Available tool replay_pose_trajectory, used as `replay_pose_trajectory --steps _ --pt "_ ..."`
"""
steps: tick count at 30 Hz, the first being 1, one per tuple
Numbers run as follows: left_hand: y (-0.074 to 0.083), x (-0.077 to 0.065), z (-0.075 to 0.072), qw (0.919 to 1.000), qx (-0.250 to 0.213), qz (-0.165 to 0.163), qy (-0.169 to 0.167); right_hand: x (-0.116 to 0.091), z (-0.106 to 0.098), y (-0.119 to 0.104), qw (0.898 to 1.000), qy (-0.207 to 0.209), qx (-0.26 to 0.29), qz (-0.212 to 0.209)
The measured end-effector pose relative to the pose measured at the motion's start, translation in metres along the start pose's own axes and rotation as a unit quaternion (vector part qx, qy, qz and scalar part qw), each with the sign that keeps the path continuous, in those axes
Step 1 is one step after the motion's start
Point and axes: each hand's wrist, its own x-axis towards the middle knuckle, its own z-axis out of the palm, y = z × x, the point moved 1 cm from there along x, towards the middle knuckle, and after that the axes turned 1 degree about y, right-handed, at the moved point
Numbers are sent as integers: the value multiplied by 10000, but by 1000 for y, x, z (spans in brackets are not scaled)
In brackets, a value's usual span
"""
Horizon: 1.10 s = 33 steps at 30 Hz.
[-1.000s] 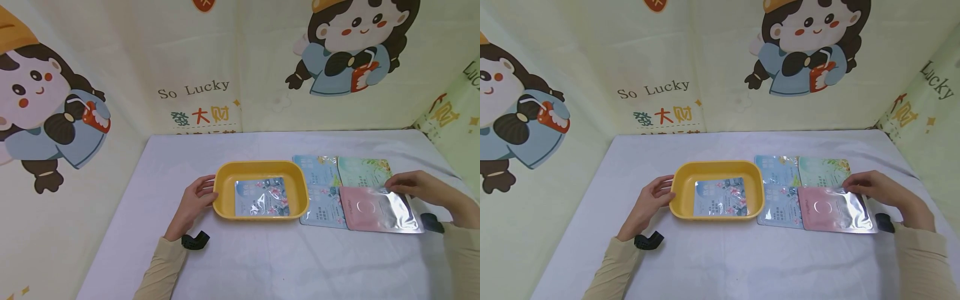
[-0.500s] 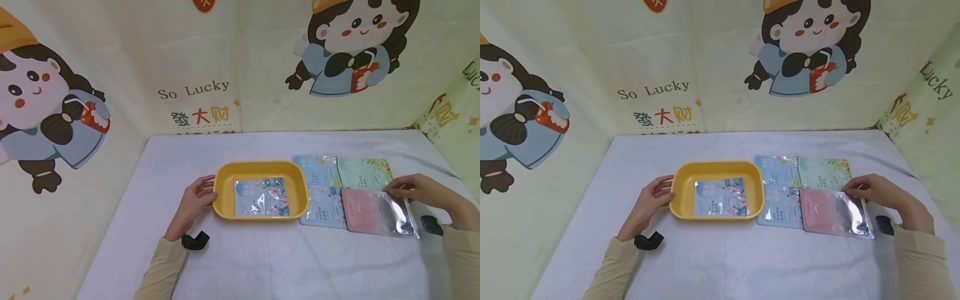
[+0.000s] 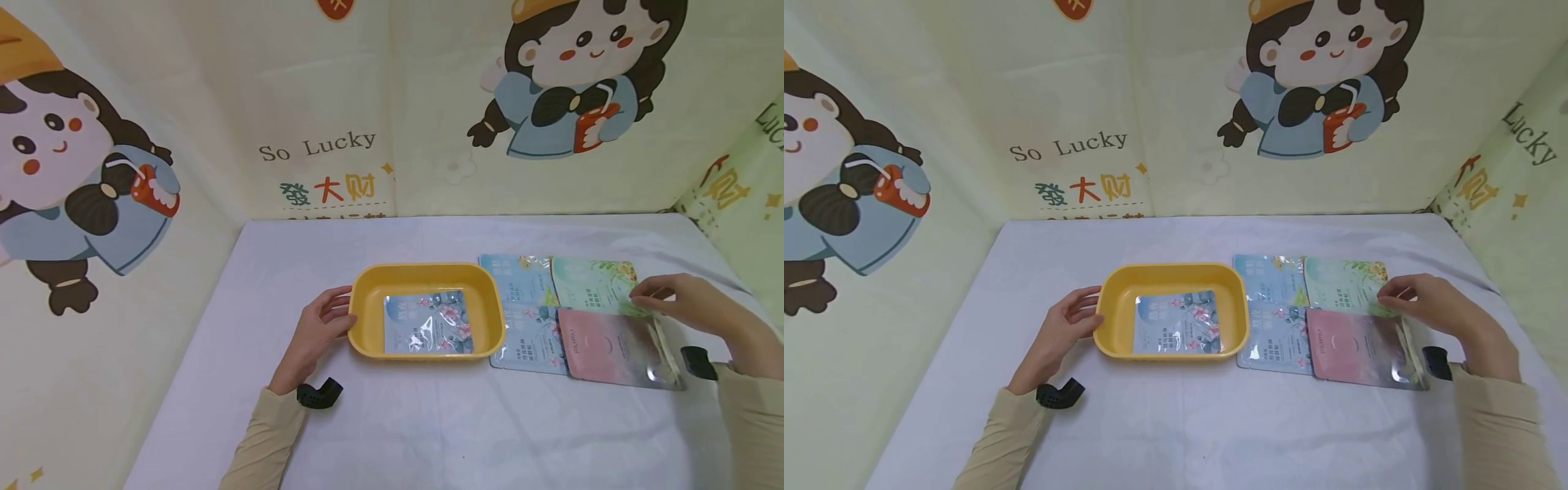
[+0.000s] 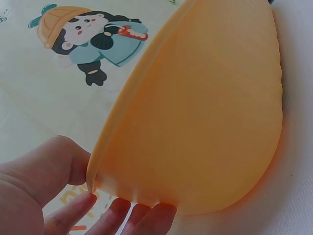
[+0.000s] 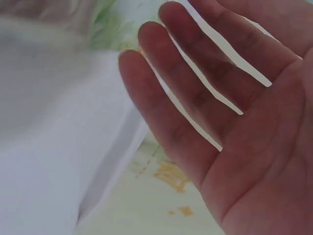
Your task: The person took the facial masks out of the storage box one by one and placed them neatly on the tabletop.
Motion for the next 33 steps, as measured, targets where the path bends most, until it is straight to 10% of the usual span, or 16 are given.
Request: replay_pose_trajectory --steps 16,33 --pt "0 1 1 10000 -9 18 16 12 1 -54 9966 498 64 -652" --pt "0 0 2 10000 -13 73 53 26 7 -116 9955 144 130 -925"
